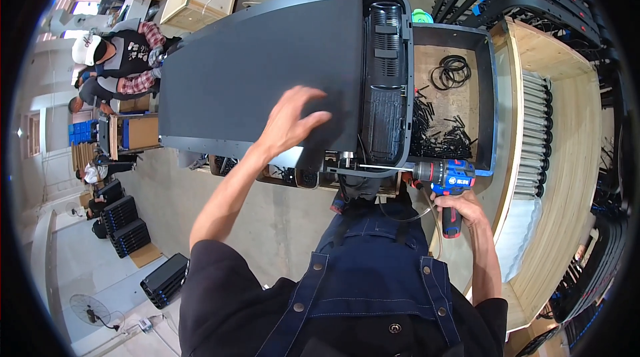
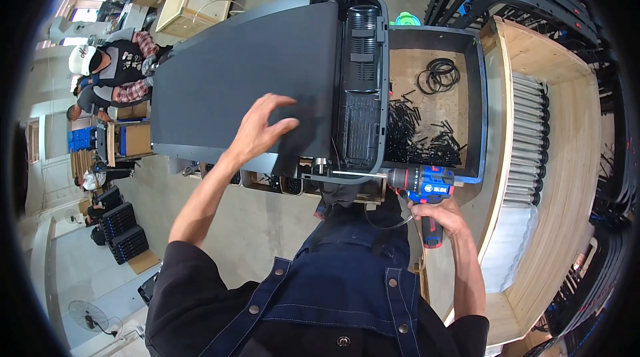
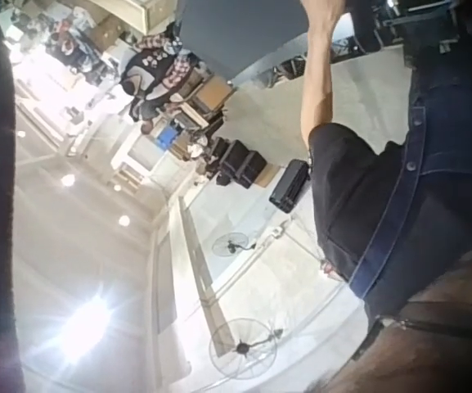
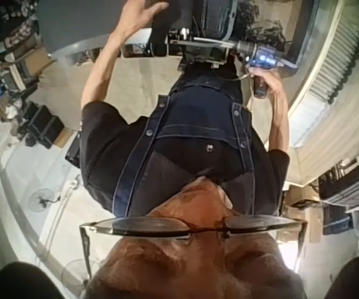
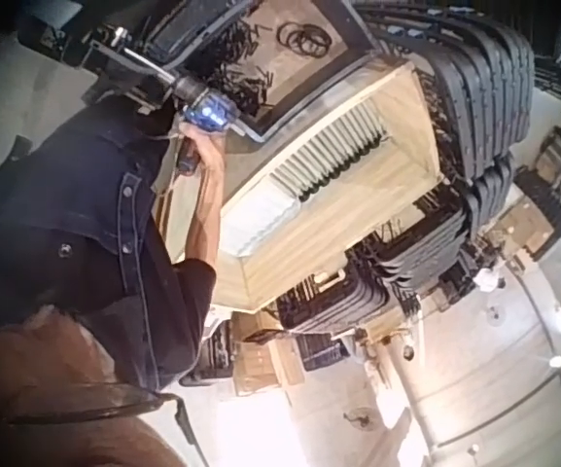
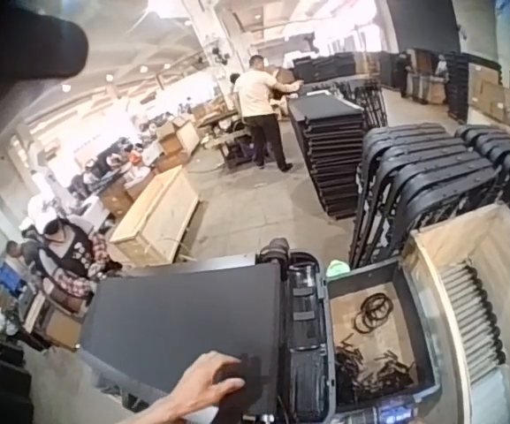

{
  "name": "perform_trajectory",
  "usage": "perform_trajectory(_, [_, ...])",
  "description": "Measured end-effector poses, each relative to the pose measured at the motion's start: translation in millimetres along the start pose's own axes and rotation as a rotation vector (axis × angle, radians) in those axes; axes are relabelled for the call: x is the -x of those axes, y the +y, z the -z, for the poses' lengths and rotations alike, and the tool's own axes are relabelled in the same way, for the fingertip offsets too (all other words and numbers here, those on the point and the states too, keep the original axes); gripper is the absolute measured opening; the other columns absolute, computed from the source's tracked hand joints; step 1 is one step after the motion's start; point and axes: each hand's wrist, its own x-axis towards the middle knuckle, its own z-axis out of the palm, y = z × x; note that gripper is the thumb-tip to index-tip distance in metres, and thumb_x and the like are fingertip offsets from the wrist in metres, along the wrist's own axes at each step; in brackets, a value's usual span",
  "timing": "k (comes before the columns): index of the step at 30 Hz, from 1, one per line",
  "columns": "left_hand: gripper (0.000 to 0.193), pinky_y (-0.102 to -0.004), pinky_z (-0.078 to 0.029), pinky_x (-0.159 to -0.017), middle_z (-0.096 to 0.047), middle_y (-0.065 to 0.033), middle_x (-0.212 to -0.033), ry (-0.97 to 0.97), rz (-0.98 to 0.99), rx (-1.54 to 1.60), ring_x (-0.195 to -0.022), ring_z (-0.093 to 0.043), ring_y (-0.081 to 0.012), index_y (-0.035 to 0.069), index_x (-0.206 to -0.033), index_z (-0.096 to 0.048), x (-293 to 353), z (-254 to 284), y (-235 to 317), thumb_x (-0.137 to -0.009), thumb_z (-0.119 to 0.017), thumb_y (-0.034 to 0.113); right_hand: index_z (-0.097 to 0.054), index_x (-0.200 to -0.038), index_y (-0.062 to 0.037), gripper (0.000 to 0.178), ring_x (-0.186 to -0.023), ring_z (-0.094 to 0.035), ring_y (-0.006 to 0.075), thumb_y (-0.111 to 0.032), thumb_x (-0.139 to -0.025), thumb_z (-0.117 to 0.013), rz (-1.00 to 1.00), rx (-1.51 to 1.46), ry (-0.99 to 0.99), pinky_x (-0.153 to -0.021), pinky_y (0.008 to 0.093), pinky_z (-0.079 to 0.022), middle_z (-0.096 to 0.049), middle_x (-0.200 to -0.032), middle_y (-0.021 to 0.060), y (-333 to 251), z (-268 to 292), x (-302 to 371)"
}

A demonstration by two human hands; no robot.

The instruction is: Assembling the base and motor cover of a treadmill using power tools.

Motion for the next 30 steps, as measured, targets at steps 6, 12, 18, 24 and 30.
perform_trajectory(6, [0.044,-0.0443,-0.035,-0.110,-0.054,-0.0158,-0.142,0.624,0.109,-0.399,-0.131,-0.048,-0.0338,0.004,-0.132,-0.059,61.6,-68.9,-71.2,-0.090,-0.065,0.018,-0.066,-0.112,-0.0117,0.057,-0.078,-0.063,0.0098,-0.008,-0.061,-0.092,0.216,0.192,0.108,-0.066,0.0285,-0.053,-0.067,-0.085,-0.0026,28.1,50.3,-18.4])
perform_trajectory(12, [0.042,-0.0428,-0.032,-0.112,-0.053,-0.0147,-0.145,0.687,0.211,-0.503,-0.133,-0.047,-0.0325,0.004,-0.135,-0.057,87.3,-71.4,-86.0,-0.096,-0.055,0.018,-0.064,-0.119,-0.0110,0.066,-0.096,-0.063,0.0129,-0.013,-0.061,-0.096,0.283,-0.137,0.398,-0.087,0.0316,-0.052,-0.067,-0.101,-0.0007,56.4,79.9,3.9])
perform_trajectory(18, [0.040,-0.0426,-0.032,-0.112,-0.052,-0.0129,-0.145,0.672,0.238,-0.456,-0.134,-0.045,-0.0323,0.005,-0.136,-0.055,79.8,-75.4,-81.6,-0.101,-0.049,0.024,-0.058,-0.116,0.0028,0.036,-0.087,-0.060,0.0149,-0.001,-0.083,-0.073,0.540,0.013,1.026,-0.082,0.0308,-0.050,-0.063,-0.099,0.0072,39.4,84.1,-28.0])
perform_trajectory(24, [0.041,-0.0443,-0.033,-0.112,-0.053,-0.0136,-0.144,0.684,0.243,-0.445,-0.134,-0.046,-0.0327,0.005,-0.133,-0.057,81.3,-71.7,-84.8,-0.095,-0.057,0.020,-0.052,-0.131,0.0047,0.049,-0.108,-0.060,0.0300,-0.008,-0.087,-0.072,0.768,0.435,1.116,-0.102,0.0361,-0.042,-0.063,-0.119,0.0181,56.2,90.3,-67.1])
perform_trajectory(30, [0.041,-0.0477,-0.036,-0.108,-0.057,-0.0157,-0.135,0.806,0.094,-0.285,-0.127,-0.050,-0.0343,0.004,-0.125,-0.060,95.0,-56.5,-93.0,-0.086,-0.065,0.016,-0.048,-0.139,0.0028,0.064,-0.109,-0.061,0.0258,-0.017,-0.086,-0.076,0.522,0.600,1.069,-0.100,0.0376,-0.046,-0.062,-0.122,0.0186,104.3,69.9,-51.8])
